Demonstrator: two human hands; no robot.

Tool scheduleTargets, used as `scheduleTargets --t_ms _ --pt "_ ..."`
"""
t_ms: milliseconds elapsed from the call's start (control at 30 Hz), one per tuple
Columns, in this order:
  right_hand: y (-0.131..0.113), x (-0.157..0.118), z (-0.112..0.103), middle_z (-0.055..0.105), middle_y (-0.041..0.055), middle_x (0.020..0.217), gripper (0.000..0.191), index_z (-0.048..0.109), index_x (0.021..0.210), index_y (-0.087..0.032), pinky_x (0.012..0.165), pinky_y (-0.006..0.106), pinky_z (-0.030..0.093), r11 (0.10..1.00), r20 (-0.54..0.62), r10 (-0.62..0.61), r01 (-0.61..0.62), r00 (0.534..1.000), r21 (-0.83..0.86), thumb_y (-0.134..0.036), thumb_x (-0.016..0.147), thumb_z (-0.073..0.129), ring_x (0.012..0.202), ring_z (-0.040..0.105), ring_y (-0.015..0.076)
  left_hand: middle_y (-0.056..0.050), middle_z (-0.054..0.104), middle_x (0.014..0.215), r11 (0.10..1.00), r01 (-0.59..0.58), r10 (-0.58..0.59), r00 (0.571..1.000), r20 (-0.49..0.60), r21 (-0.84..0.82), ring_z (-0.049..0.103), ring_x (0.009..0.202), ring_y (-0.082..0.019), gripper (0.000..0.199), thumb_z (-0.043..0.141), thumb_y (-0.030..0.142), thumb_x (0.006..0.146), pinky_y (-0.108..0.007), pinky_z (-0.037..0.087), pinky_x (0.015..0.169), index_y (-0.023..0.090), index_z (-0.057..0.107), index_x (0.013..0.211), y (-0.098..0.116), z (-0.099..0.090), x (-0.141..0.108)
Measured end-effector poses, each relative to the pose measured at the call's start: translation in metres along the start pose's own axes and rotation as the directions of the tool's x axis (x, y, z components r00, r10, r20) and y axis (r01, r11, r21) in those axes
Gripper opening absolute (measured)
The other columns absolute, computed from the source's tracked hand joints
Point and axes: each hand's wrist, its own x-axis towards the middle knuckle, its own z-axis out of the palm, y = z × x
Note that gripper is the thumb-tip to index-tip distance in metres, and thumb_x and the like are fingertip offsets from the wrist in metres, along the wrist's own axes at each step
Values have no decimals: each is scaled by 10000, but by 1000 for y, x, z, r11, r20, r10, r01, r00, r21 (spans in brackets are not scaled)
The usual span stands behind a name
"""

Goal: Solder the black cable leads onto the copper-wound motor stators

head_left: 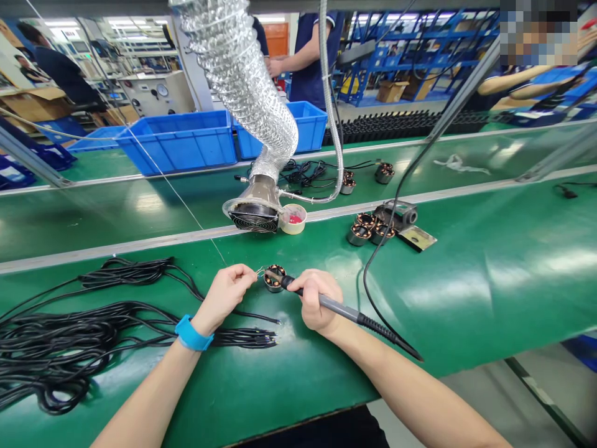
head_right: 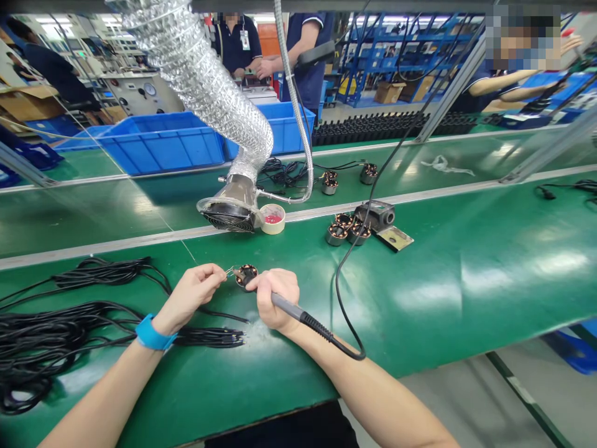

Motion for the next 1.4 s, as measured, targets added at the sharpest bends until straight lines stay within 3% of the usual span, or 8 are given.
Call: scheduleTargets --t_ms 200,400,567,867,967,1167,1267,1400 --pt "2 -3 -1 643 -7 566 358 645 675 -223 571 300 520 999 14 27 -27 1000 -26 -202 938 403 522 617 141 67 395 498 1000 9 -8 1000 10 -14 290 405 -63 288 669 445 736 -198 186 392 167 601 705 0 0 0" --pt "4 -2 -1 658 -7 598 331 643 710 -219 549 287 497 1000 32 -26 26 999 3 -172 930 401 522 615 132 78 380 513 999 27 -26 999 26 -22 268 410 -51 260 662 412 755 -193 187 401 164 598 717 1 0 0" --pt "8 -2 -2 650 -10 585 282 634 757 -217 532 292 467 992 84 -120 122 989 -23 -158 910 405 495 598 132 89 350 517 997 48 -45 998 42 -65 243 409 -44 279 674 423 750 -192 165 401 162 582 717 2 1 0" --pt "13 1 -1 651 -7 642 161 598 909 -205 507 280 400 942 226 -296 323 928 -93 -164 916 442 511 586 119 67 402 593 986 82 -65 991 115 -148 255 435 -35 311 688 440 781 -187 169 402 149 585 746 3 -2 0" --pt "16 1 2 684 30 766 135 597 1024 -201 584 294 454 948 324 -229 285 918 -140 -200 923 508 631 626 147 55 422 611 990 51 -30 987 160 -128 301 460 -48 319 696 445 791 -196 223 418 140 605 771 5 -8 1" --pt "31 -4 9 598 115 1173 433 506 1307 -250 888 410 523 972 529 -61 172 846 -162 -248 890 620 1040 602 237 67 390 592 996 60 -46 982 182 -73 248 478 -50 355 744 466 753 -209 154 439 134 626 793 9 -13 -1" --pt "35 -4 9 534 115 1247 483 444 1370 -258 877 354 535 993 602 14 60 798 -102 -160 913 564 1001 607 191 56 432 588 997 47 -40 991 129 -58 256 483 -55 376 754 489 729 -218 147 442 132 639 757 6 -8 1" --pt "35 -4 9 509 106 1233 505 427 1382 -259 851 318 538 998 610 53 -24 791 -56 -136 910 559 934 609 162 67 408 529 997 53 -49 996 76 -51 213 464 -57 422 768 527 695 -232 117 437 121 682 773 2 -2 3"
